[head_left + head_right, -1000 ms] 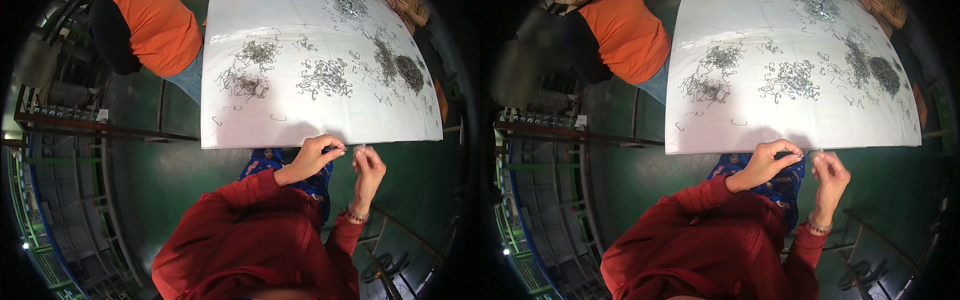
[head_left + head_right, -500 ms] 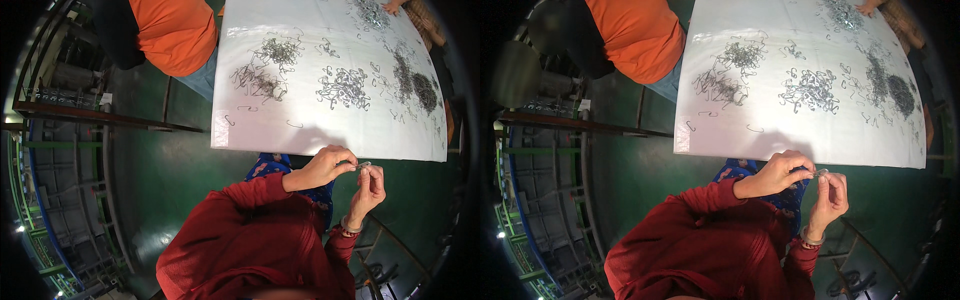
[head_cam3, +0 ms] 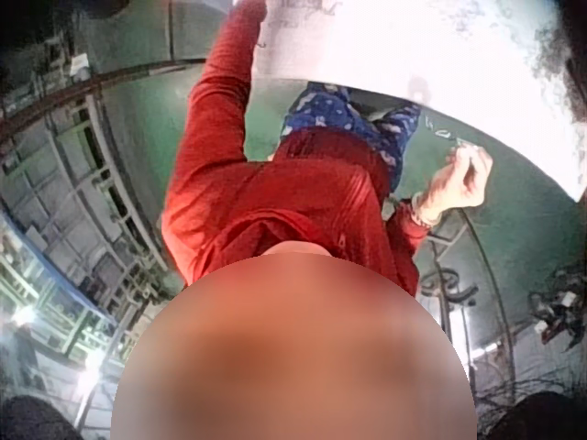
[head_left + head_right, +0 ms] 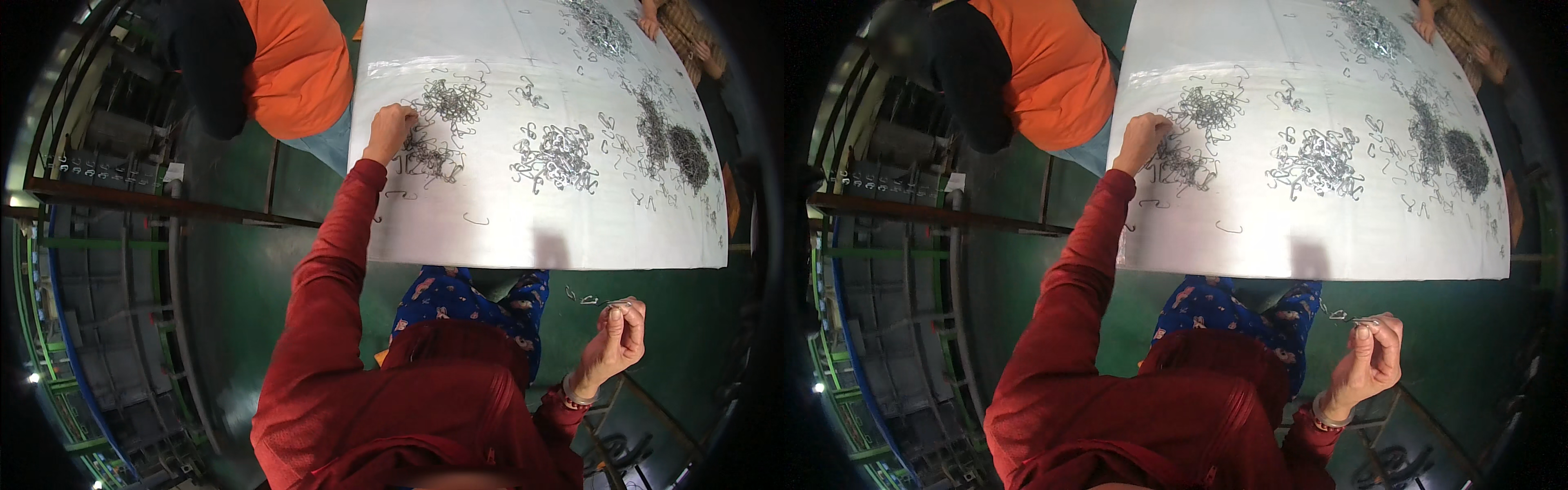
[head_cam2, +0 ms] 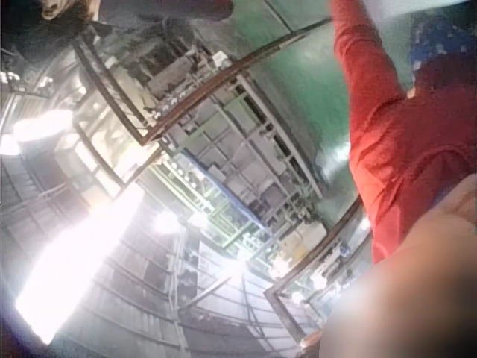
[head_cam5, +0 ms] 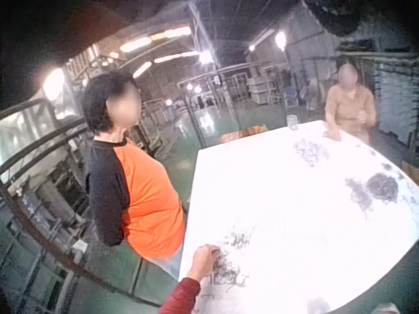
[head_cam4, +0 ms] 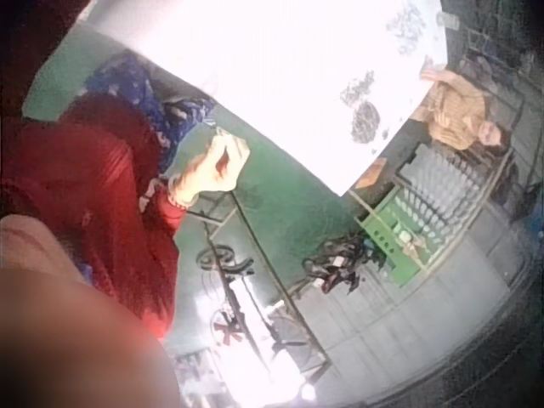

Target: The person repeatedly picks up small metal paperclips from a white board and links them together by hand to form a chain. The person occasionally lifts the growing chain to check its length before continuing to add more clips.

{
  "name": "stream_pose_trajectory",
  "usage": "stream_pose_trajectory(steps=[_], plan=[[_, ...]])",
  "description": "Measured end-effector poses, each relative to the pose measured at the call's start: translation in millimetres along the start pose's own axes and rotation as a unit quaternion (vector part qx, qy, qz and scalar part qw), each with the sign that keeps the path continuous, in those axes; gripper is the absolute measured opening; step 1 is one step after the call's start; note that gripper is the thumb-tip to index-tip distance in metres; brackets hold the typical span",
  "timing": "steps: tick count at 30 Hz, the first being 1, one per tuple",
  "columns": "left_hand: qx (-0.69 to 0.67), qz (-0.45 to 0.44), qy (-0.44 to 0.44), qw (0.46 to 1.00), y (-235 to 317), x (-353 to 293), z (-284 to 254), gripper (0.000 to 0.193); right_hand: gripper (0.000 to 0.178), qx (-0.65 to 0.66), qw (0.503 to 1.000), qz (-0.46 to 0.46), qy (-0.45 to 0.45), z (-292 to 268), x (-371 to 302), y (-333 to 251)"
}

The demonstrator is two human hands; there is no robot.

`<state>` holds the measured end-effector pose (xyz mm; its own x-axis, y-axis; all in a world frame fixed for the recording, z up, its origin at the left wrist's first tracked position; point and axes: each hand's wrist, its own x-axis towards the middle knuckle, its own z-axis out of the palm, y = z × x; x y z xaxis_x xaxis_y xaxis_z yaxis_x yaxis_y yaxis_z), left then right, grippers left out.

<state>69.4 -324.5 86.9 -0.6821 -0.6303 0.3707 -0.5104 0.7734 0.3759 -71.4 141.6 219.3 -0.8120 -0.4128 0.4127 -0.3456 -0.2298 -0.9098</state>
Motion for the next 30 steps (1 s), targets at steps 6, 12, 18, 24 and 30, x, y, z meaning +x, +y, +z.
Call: stream_pose_trajectory(steps=[6,12,18,24,30], plan=[[0.073,0.095,-0.055,0.991,-3.1,-4.2,8.6,0.013,0.005,-0.012,0.999,0.025,0.03,-10.6,-7.9,-0.8],[0.066,0.087,-0.088,0.99,-3.8,-4.6,9.8,0.018,0.006,0.016,0.999,0.021,0.021,-17.6,-13.0,1.5],[0.138,0.043,-0.079,0.986,11.1,0.0,3.7,0.021,0.006,0.01,1.0,0.02,0.02,-22.8,-19.7,-2.8],[0.055,0.027,-0.121,0.991,22.6,4.5,-39.7,0.019,0.007,0.004,0.999,0.017,0.031,-26.2,-29.6,-11.2],[-0.465,-0.091,-0.205,0.857,171.4,-42.8,-32.8,0.017,0.007,-0.002,0.993,0.106,0.057,-22.9,-46.3,9.9]])
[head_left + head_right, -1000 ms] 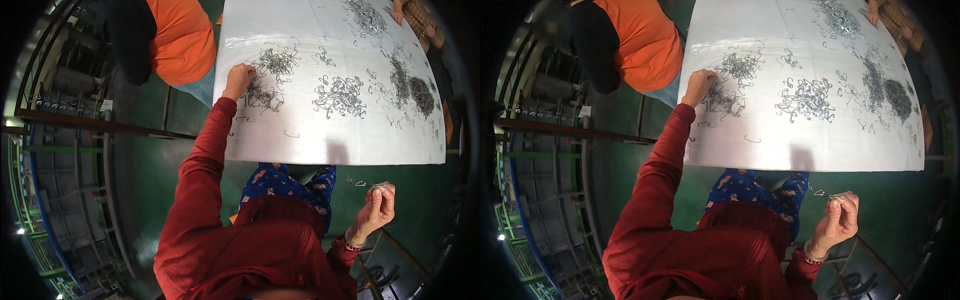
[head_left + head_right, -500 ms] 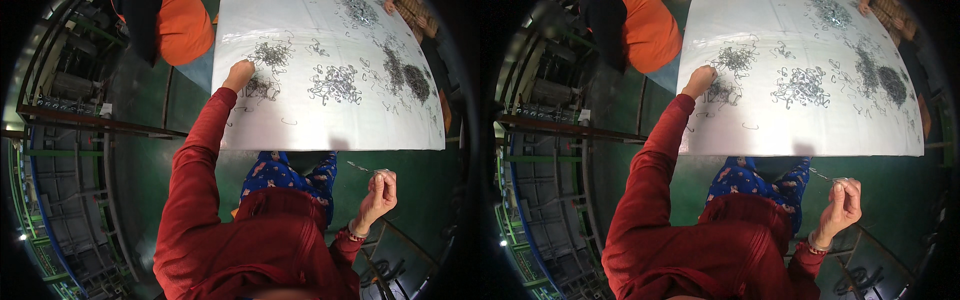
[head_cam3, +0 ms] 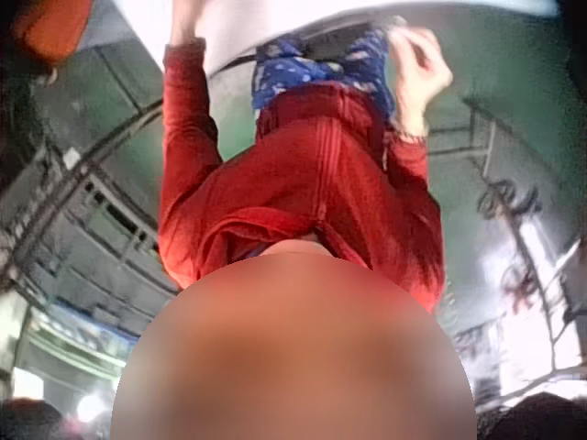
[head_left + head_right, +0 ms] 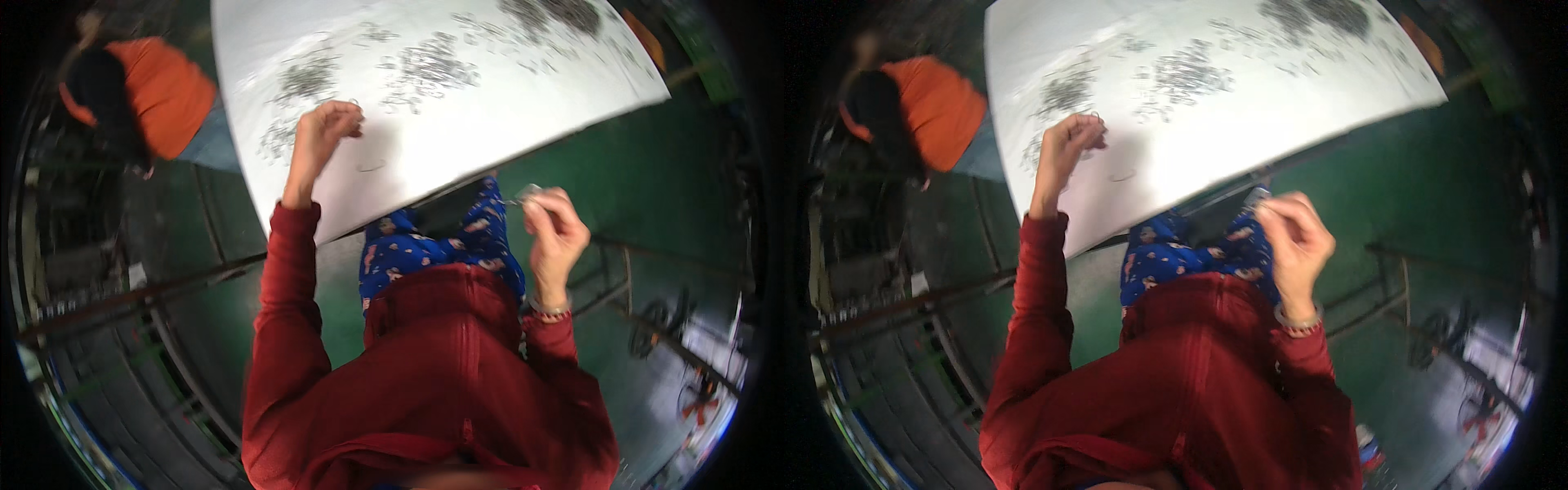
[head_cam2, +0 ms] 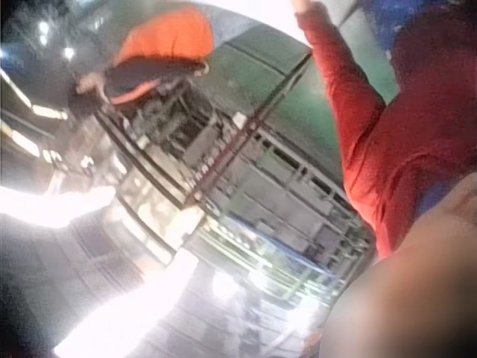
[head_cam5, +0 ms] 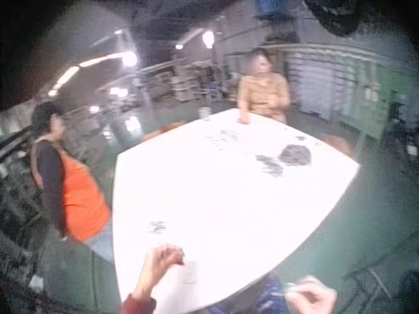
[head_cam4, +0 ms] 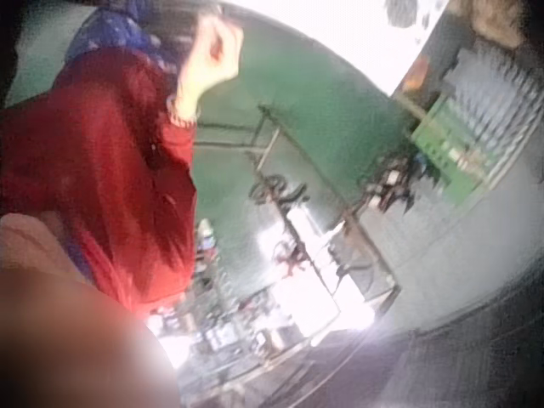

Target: The person repeatedly picks up small metal paperclips from a white board and links them together by hand to form a chain. The person occasionally lifts the growing chain to check its length before continuing to add more clips.

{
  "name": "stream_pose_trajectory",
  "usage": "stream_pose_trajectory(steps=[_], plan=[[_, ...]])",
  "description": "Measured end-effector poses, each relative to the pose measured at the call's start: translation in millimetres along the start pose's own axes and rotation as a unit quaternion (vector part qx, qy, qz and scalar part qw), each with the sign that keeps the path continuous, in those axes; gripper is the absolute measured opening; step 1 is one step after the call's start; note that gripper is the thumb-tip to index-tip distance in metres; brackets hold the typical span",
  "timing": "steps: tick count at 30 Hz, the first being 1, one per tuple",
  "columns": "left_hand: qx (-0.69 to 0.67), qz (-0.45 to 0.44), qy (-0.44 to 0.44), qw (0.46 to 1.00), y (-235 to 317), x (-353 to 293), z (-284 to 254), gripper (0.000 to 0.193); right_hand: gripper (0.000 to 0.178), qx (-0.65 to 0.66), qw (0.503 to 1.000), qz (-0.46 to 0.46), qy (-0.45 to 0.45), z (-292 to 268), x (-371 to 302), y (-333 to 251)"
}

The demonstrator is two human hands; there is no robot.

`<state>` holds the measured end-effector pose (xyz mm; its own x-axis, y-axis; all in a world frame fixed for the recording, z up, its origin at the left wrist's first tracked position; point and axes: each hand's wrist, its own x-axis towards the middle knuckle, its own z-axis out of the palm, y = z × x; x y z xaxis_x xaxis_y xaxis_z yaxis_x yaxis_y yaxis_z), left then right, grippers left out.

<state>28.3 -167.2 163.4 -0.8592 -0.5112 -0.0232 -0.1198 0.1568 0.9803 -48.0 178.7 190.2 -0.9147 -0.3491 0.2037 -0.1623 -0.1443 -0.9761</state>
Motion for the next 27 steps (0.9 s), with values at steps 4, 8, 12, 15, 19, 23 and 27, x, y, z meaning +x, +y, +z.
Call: stream_pose_trajectory(steps=[4,8,12,15,19,23,27], plan=[[-0.13,0.011,-0.14,0.982,42.7,-50.5,104.0,0.005,0.006,0.052,0.997,0.061,0.008,6.9,-3.9,21.9],[0.0,0.179,-0.105,0.978,57.0,-82.7,152.0,0.01,0.003,0.056,0.997,0.054,0.024,12.2,-11.7,27.1],[0.042,0.197,-0.025,0.979,53.7,-88.4,165.4,0.009,0.004,0.019,1.0,0.016,0.01,18.1,-14.2,29.3],[-0.047,0.121,-0.046,0.991,51.1,-90.5,171.0,0.008,0.005,-0.005,1.0,0.004,0.0,17.7,-15.3,33.5],[-0.057,0.123,-0.042,0.99,53.2,-94.7,166.1,0.007,0.015,-0.073,0.997,-0.007,-0.036,10.6,-15.4,35.7],[-0.033,0.183,-0.045,0.981,57.9,-98.1,150.5,0.007,0.023,-0.032,0.998,0.054,-0.002,2.9,6.8,31.4],[-0.016,0.214,-0.043,0.976,62.1,-101.3,141.4,0.01,0.026,-0.237,0.95,-0.13,-0.158,31.4,83.5,55.3]])
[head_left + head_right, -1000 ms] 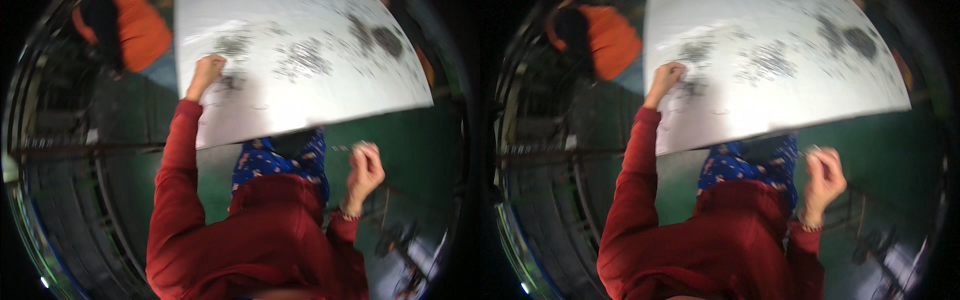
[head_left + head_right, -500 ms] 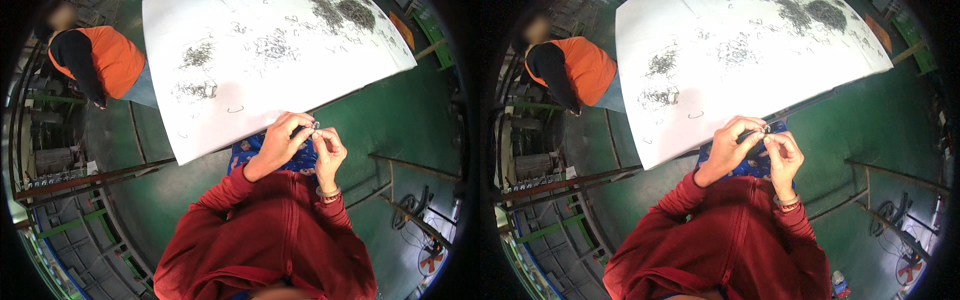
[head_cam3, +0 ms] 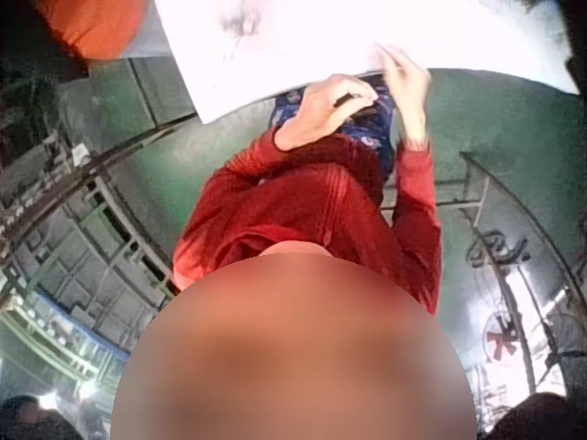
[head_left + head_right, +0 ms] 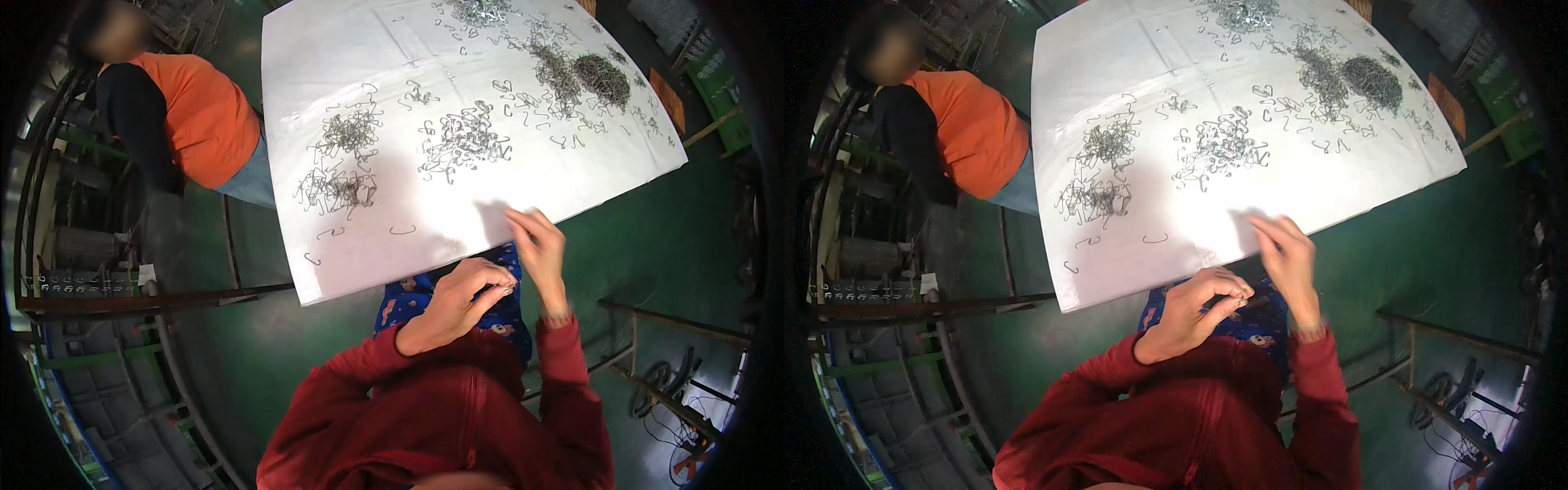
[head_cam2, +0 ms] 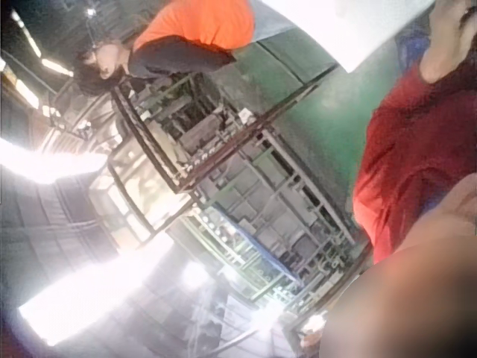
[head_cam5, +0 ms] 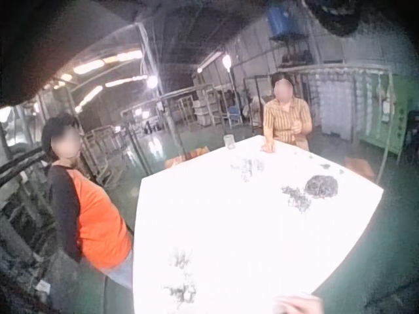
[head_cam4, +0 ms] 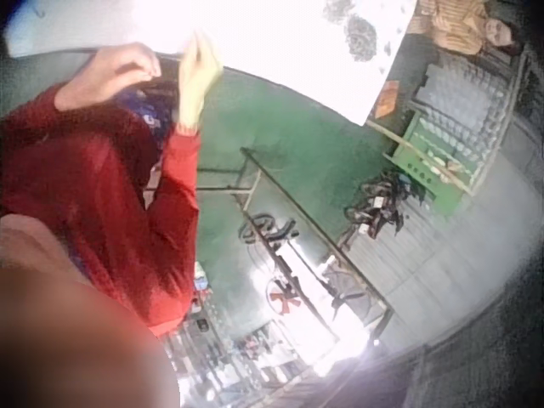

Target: The person repeatedly picks up small metal paperclips from a white board and links them together by hand to form a chain. The person occasionally lifts the growing chain to check its length before continuing to add more clips.

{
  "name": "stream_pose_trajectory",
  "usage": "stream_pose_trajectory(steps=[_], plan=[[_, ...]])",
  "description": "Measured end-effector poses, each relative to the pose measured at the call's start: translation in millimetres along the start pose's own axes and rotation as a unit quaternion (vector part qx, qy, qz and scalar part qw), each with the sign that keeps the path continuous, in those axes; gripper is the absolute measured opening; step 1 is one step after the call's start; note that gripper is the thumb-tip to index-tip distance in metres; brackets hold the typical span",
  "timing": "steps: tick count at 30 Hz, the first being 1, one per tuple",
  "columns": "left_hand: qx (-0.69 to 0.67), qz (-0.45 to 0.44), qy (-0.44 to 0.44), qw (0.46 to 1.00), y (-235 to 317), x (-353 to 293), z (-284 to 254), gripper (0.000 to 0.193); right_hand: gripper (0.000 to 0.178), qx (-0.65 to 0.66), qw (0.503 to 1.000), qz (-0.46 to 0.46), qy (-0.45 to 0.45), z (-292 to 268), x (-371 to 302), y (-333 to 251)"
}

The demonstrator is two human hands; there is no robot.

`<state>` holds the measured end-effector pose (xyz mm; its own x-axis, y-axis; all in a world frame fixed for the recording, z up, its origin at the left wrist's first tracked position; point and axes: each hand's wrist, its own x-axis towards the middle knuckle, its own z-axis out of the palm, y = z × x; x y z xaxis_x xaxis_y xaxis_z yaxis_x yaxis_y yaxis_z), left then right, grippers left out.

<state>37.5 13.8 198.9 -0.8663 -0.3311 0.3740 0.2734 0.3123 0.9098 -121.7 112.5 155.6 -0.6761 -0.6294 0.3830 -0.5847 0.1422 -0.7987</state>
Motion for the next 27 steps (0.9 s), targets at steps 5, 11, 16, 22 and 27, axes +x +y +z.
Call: stream_pose_trajectory(steps=[5,11,16,22,27], plan=[[0.037,-0.014,-0.016,0.999,0.9,-6.6,-9.1,0.011,0.027,-0.246,0.916,-0.231,-0.218,71.3,97.5,53.1],[0.041,-0.03,-0.014,0.999,-0.1,-13.4,-14.9,0.012,0.009,-0.25,0.893,-0.285,-0.244,83.8,116.6,79.4],[0.045,-0.022,-0.002,0.999,-4.5,-18.0,-9.1,0.013,0.009,-0.191,0.935,-0.26,-0.149,72.0,96.8,66.8],[-0.017,-0.024,0.03,0.999,-17.1,-20.1,1.5,0.008,0.007,0.056,0.996,0.052,-0.045,3.7,20.0,-15.0],[-0.032,-0.036,0.043,0.998,-28.2,-9.5,3.4,0.01,0.005,0.111,0.987,0.093,-0.077,-46.1,-37.8,-75.5]])
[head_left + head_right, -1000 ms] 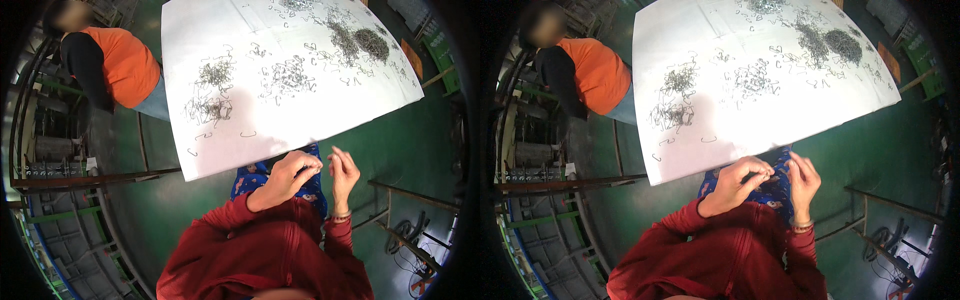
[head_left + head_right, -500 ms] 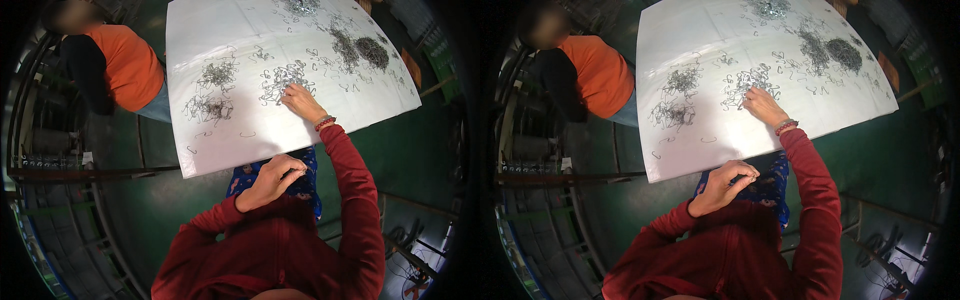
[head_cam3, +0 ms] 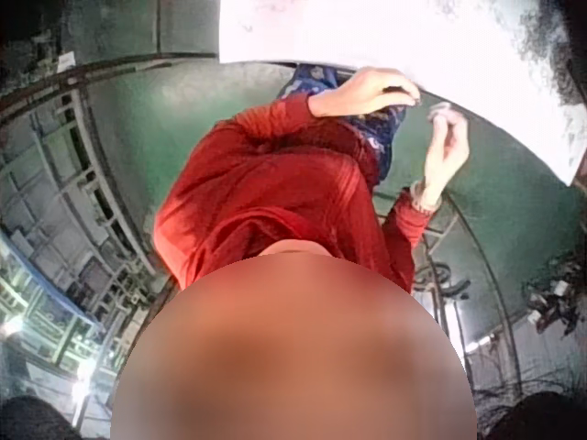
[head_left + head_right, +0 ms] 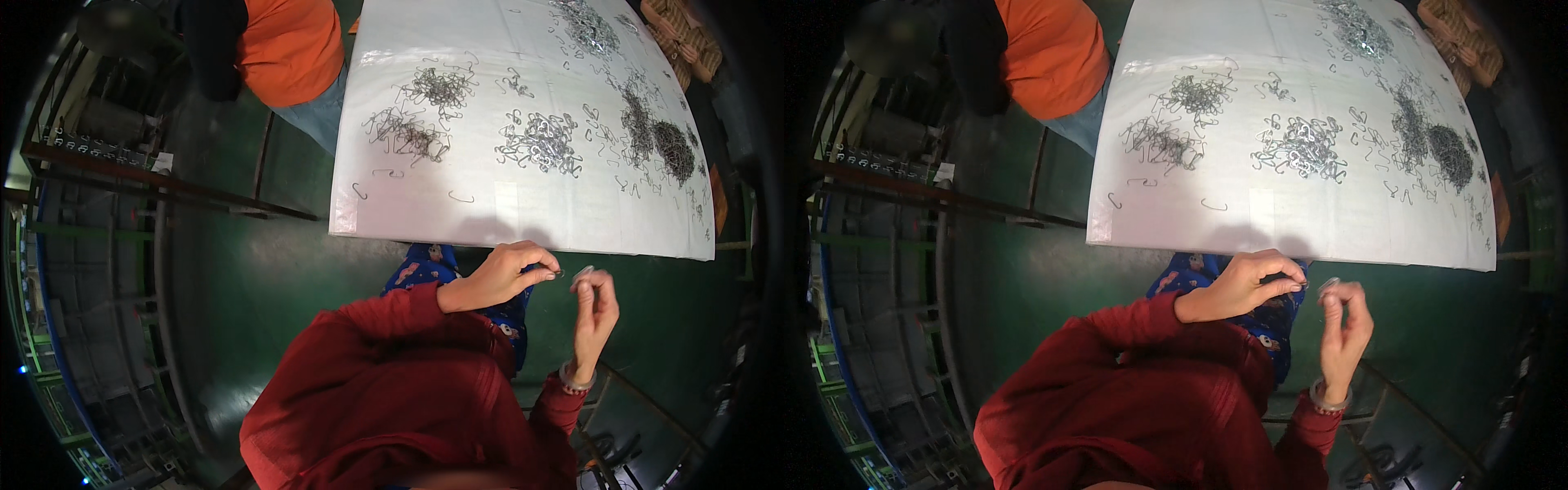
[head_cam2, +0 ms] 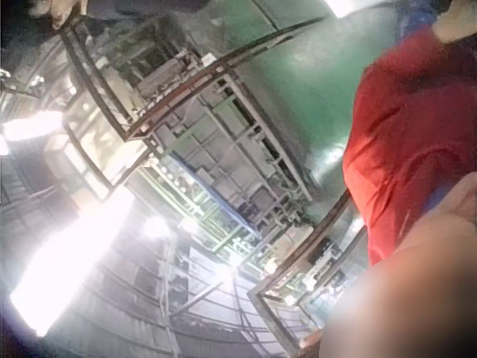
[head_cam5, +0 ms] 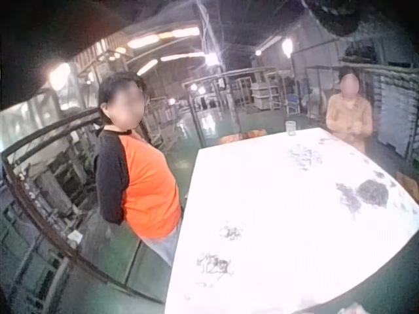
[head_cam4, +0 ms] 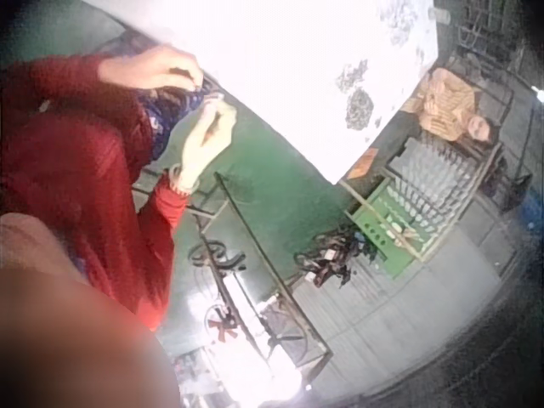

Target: The person repeatedly picks up small metal paperclips from a white board and links them together by hand to form a chain. The person occasionally lifts the growing chain to check its length before continuing to add more clips.

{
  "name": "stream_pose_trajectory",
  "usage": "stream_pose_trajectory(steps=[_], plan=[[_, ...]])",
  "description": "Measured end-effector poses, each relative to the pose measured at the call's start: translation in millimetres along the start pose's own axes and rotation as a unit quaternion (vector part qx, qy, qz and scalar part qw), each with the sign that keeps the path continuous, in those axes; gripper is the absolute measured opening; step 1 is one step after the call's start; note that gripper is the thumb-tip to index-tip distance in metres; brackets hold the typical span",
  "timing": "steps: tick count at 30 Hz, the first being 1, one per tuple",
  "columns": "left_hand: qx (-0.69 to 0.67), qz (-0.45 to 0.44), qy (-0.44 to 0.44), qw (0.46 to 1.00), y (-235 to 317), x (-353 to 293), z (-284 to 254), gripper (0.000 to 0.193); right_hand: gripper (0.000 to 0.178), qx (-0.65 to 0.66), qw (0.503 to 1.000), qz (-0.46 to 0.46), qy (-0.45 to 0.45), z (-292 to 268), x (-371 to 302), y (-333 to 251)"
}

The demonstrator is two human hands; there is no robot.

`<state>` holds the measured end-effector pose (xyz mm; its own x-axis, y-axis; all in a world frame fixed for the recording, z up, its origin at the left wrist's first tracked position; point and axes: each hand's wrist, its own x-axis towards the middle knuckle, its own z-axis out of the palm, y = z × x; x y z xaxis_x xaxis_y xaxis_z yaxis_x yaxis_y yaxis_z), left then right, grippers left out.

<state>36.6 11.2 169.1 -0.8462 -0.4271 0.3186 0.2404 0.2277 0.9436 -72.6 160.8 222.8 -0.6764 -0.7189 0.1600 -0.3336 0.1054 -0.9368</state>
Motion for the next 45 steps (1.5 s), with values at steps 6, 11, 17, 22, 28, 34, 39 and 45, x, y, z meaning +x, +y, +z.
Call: stream_pose_trajectory(steps=[6,11,17,22,28,34,39,45], plan=[[0.027,0.034,-0.006,0.999,1.7,7.4,4.5,0.01,0.006,-0.187,0.982,-0.005,0.032,13.8,-11.2,1.9],[0.061,0.047,-0.031,0.997,0.1,9.2,-5.1,0.008,0.006,-0.161,0.982,-0.068,0.076,23.6,-6.7,6.3],[-0.005,0.008,-0.034,0.999,3.2,1.4,-15.7,0.039,0.004,-0.109,0.985,-0.088,0.104,33.2,-7.6,3.3],[0.168,-0.094,0.085,0.978,-38.9,26.1,-114.5,0.022,0.005,-0.095,0.987,-0.075,0.104,28.8,-12.5,0.1],[0.583,-0.055,0.187,0.789,-120.5,39.0,-218.1,0.023,0.005,-0.102,0.987,-0.05,0.112,23.4,-20.1,1.6],[0.388,-0.227,0.097,0.888,-119.5,50.1,-252.2,0.018,0.006,-0.102,0.986,-0.048,0.119,12.9,-23.1,4.8],[0.373,-0.212,0.123,0.895,-96.5,50.2,-278.3,0.014,0.006,-0.071,0.987,-0.061,0.132,7.6,-23.9,6.8],[0.556,-0.154,0.042,0.816,-81.9,55.5,-259.5,0.016,0.006,-0.082,0.986,-0.061,0.135,5.6,-30.1,8.2]])
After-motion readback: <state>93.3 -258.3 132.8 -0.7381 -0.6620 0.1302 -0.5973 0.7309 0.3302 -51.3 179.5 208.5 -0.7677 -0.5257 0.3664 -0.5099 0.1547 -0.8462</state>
